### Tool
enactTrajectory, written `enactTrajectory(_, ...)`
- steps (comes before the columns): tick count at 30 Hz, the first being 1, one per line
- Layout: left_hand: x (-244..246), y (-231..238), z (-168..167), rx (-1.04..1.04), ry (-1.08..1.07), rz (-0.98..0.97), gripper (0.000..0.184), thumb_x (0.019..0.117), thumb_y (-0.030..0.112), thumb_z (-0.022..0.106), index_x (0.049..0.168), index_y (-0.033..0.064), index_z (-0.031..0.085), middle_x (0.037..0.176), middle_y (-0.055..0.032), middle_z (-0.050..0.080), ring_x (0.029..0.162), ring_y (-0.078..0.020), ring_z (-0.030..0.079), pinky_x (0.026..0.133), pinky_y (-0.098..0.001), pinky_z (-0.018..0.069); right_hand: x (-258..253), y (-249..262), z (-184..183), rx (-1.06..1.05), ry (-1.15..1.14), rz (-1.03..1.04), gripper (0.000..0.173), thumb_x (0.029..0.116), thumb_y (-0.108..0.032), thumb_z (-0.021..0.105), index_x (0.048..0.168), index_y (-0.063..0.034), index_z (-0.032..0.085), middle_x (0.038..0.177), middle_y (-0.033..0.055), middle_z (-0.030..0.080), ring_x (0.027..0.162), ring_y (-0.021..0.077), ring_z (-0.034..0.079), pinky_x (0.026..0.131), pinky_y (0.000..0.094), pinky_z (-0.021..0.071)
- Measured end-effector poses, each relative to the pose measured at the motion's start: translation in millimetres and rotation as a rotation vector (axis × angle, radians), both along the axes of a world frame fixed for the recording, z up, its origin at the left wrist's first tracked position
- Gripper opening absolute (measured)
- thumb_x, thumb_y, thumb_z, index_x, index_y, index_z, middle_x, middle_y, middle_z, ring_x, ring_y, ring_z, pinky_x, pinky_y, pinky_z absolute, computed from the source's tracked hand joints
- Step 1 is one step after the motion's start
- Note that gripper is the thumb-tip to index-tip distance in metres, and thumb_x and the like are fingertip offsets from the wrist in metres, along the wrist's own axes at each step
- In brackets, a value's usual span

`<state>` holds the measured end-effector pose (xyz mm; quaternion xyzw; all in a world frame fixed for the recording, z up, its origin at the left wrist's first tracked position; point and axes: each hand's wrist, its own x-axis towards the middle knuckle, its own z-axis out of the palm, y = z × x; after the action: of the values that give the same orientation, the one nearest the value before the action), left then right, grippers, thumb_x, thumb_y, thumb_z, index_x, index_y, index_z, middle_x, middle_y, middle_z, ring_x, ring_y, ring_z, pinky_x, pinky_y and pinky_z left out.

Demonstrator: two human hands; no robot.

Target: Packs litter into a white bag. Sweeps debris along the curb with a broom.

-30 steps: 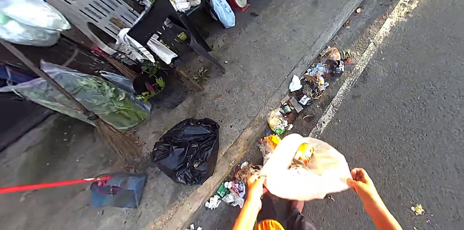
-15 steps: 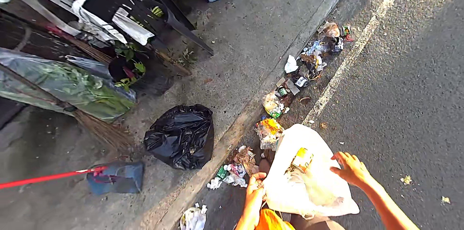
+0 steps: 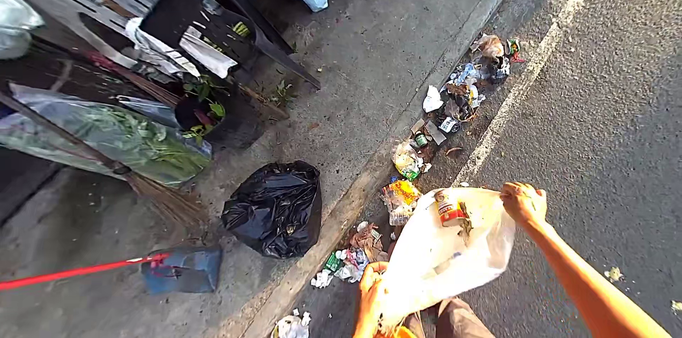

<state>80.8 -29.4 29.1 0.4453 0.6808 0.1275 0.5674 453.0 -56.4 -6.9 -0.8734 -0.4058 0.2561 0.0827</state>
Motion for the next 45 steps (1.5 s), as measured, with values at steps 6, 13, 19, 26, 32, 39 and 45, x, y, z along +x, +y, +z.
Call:
enactTrajectory(6, -32, 55, 20, 0.37, 0.163, -0.143, 0.032, 0.0916, 0.006, 0.047, 0.113, -0.0001, 0.07, 0.103, -0.0117, 0.071, 0.091, -0.0188, 0.066, 0.082, -0.0411, 0.053, 11, -12, 53, 0.214, 0.156, -0.271, 0.014, 0.0989, -0.011, 0.068, 0.093, 0.0016, 0.07, 0.088, 0.0204, 0.068, 0.088, 0.0368, 0.064, 0.085, 0.062, 0.0449)
enactTrajectory(13, -66, 74, 3, 0.182, 0.479, -0.558, 0.033, 0.0996, 0.007, 0.056, 0.131, 0.0058, 0.068, 0.124, -0.0232, 0.069, 0.119, -0.0424, 0.063, 0.105, -0.0594, 0.0442, -4, 49, 62, 0.251, 0.437, -0.273, 0.014, 0.099, -0.009, 0.067, 0.098, 0.0053, 0.068, 0.093, 0.0226, 0.066, 0.086, 0.0331, 0.062, 0.079, 0.0567, 0.0481)
enactTrajectory(19, -35, 50, -19, 0.005, 0.575, -0.704, 0.038, 0.0998, 0.009, 0.056, 0.137, 0.012, 0.063, 0.128, -0.0229, 0.067, 0.12, -0.043, 0.062, 0.1, -0.0617, 0.047, 25, 23, -7, 0.147, 0.281, -0.448, 0.027, 0.1021, -0.019, 0.066, 0.115, 0.0046, 0.069, 0.113, 0.0301, 0.068, 0.109, 0.0467, 0.064, 0.095, 0.0677, 0.0447)
enactTrajectory(26, 14, 40, -19, 0.065, 0.492, -0.635, 0.029, 0.0985, 0.018, 0.059, 0.122, 0.0064, 0.071, 0.125, -0.0193, 0.067, 0.12, -0.0357, 0.063, 0.101, -0.0547, 0.0474, -57, -46, 3, 0.181, 0.539, -0.887, 0.102, 0.0854, -0.036, 0.084, 0.161, -0.0072, 0.021, 0.156, 0.0374, 0.031, 0.139, 0.0551, 0.04, 0.099, 0.0714, 0.0448)
enactTrajectory(32, 32, 59, -26, 0.119, 0.459, -0.822, 0.042, 0.0953, 0.01, 0.059, 0.137, 0.0093, 0.06, 0.131, -0.0204, 0.065, 0.126, -0.0378, 0.059, 0.108, -0.0559, 0.0421, -96, -60, 10, 0.302, 0.624, -0.944, 0.029, 0.105, -0.011, 0.057, 0.128, 0.0073, 0.057, 0.105, 0.0194, 0.066, 0.085, 0.0206, 0.064, 0.074, 0.0375, 0.0535)
enactTrajectory(39, 55, 115, 6, -0.006, 0.478, -0.507, 0.042, 0.1001, 0.023, 0.059, 0.138, 0.0048, 0.056, 0.128, -0.0231, 0.065, 0.121, -0.0399, 0.061, 0.1, -0.0596, 0.0467, -64, -49, 54, 0.517, 0.606, -0.95, 0.026, 0.106, -0.009, 0.052, 0.128, 0.0063, 0.053, 0.095, 0.0086, 0.061, 0.075, 0.0075, 0.061, 0.068, 0.0258, 0.0525)
enactTrajectory(45, 5, 97, -1, 0.102, 0.575, -0.532, 0.063, 0.0929, 0.015, 0.068, 0.151, 0.0118, 0.044, 0.149, -0.0235, 0.047, 0.135, -0.0421, 0.05, 0.105, -0.0596, 0.0438, -69, -61, 76, 0.467, 0.676, -0.658, 0.022, 0.1018, 0.0, 0.049, 0.12, 0.0091, 0.055, 0.093, 0.0052, 0.065, 0.078, 0.004, 0.065, 0.073, 0.0236, 0.0562)
